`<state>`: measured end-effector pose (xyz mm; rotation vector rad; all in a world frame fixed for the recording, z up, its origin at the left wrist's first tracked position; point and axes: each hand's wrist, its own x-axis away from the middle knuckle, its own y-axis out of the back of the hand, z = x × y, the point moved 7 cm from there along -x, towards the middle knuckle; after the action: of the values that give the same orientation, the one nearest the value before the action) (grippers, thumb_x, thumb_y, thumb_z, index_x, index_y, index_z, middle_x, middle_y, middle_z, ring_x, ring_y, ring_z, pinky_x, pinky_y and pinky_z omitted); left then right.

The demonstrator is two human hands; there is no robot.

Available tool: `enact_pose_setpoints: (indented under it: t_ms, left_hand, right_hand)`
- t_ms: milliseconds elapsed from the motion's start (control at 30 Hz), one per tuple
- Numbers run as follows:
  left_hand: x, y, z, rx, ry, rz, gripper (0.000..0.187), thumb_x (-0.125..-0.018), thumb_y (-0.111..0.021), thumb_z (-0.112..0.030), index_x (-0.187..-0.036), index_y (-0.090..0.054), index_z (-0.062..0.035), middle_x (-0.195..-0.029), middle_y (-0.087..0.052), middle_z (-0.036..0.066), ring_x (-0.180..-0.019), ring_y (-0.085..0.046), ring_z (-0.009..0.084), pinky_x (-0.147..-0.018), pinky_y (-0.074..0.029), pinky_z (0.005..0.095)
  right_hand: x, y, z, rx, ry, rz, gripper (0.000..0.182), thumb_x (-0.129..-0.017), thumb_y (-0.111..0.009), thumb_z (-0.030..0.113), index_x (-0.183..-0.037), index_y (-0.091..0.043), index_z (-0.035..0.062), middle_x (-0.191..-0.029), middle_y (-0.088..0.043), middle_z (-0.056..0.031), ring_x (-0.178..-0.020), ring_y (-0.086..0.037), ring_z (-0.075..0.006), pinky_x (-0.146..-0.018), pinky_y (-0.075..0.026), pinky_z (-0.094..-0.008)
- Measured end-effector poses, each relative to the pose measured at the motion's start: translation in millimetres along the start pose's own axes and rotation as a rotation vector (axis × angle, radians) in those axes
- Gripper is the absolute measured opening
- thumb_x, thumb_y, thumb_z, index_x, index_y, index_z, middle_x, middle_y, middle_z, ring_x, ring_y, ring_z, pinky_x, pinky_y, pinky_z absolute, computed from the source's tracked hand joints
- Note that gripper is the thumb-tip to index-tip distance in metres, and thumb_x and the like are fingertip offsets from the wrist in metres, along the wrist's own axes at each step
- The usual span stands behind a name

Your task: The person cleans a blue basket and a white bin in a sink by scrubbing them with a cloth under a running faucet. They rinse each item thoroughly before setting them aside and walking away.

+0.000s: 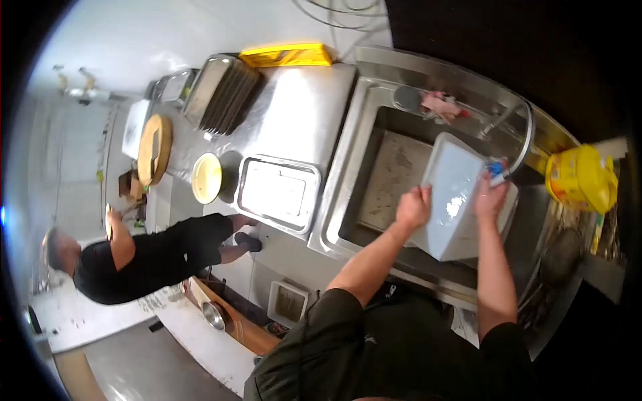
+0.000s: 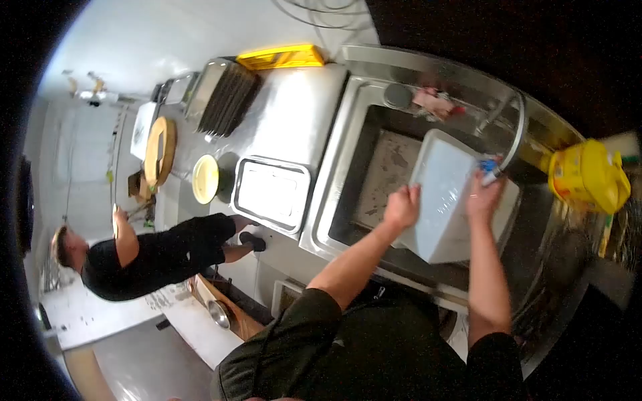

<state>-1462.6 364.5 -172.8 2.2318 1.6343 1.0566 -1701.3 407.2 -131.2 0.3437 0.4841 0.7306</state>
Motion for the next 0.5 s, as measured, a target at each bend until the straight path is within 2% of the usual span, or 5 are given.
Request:
enact_pose_setpoints:
  t_ms: [133, 233, 300, 367, 500]
  left_hand:
    - [1.0, 0.9, 3.2, 0.089, -0.122, -0.038, 0.044, -0.094, -0.044, -0.038, -0.08, -0.058, 0.002, -0.075, -0.06, 0.028, -0.076, -0.057, 0.0482, -0.069, -0.046, 0.0537]
    - [-4.0, 11.4, -0.6, 0.036, -0.189, -0.054, 0.045, -0.094, -0.045, -0.039, -0.077, -0.058, 0.0011, -0.073, -0.059, 0.028, -0.074, -0.057, 0.0476, -0.067, -0.046, 0.0531]
    - [-8.2, 14.4, -4.8, -0.02, -0.229, -0.052, 0.045, -0.093, -0.047, -0.04, -0.078, -0.058, 0.0011, -0.072, -0.059, 0.027, -0.073, -0.057, 0.0466, -0.065, -0.046, 0.0508]
    - [-11.4, 13.4, -13.2, -0.04, -0.267, -0.041, 0.045, -0.092, -0.047, -0.04, -0.077, -0.059, 0.0004, -0.071, -0.059, 0.026, -0.072, -0.057, 0.0461, -0.065, -0.046, 0.0504]
    - [-20.9, 11.2, -25.0, -0.055, -0.307, -0.009, 0.045, -0.091, -0.049, -0.042, -0.076, -0.06, -0.0005, -0.071, -0.06, 0.025, -0.071, -0.057, 0.0455, -0.064, -0.047, 0.049]
  right_hand:
    - [-60.5, 36.4, -85.6, 0.124, -0.274, -0.034, 0.04, -0.087, -0.065, 0.019, -0.118, -0.048, -0.0001, -0.111, -0.054, -0.0158, -0.099, -0.055, -0.0256, -0.087, -0.044, -0.0365]
    - [-66.5, 48.7, -83.2, -0.338, -0.247, -0.054, 0.031, -0.084, -0.068, 0.012, -0.109, -0.051, 0.0023, -0.1, -0.059, -0.0083, -0.091, -0.056, -0.0167, -0.084, -0.045, -0.0285]
    - [-65.0, 57.3, -20.3, -0.05, -0.311, 0.11, 0.031, -0.083, -0.069, 0.01, -0.108, -0.052, 0.0029, -0.1, -0.059, -0.006, -0.092, -0.055, -0.0145, -0.084, -0.045, -0.0267]
    - [-60.3, 48.4, -23.7, -0.238, -0.311, 0.219, 0.036, -0.082, -0.069, 0.009, -0.113, -0.052, 0.0023, -0.104, -0.058, -0.0052, -0.095, -0.055, -0.0146, -0.087, -0.044, -0.0279]
    - [-28.5, 44.8, 63.0, -0.071, 0.001, 0.384, 0.044, -0.086, -0.058, 0.003, -0.128, -0.045, 0.0019, -0.12, -0.053, -0.0072, -0.105, -0.052, -0.0151, -0.093, -0.042, -0.0303]
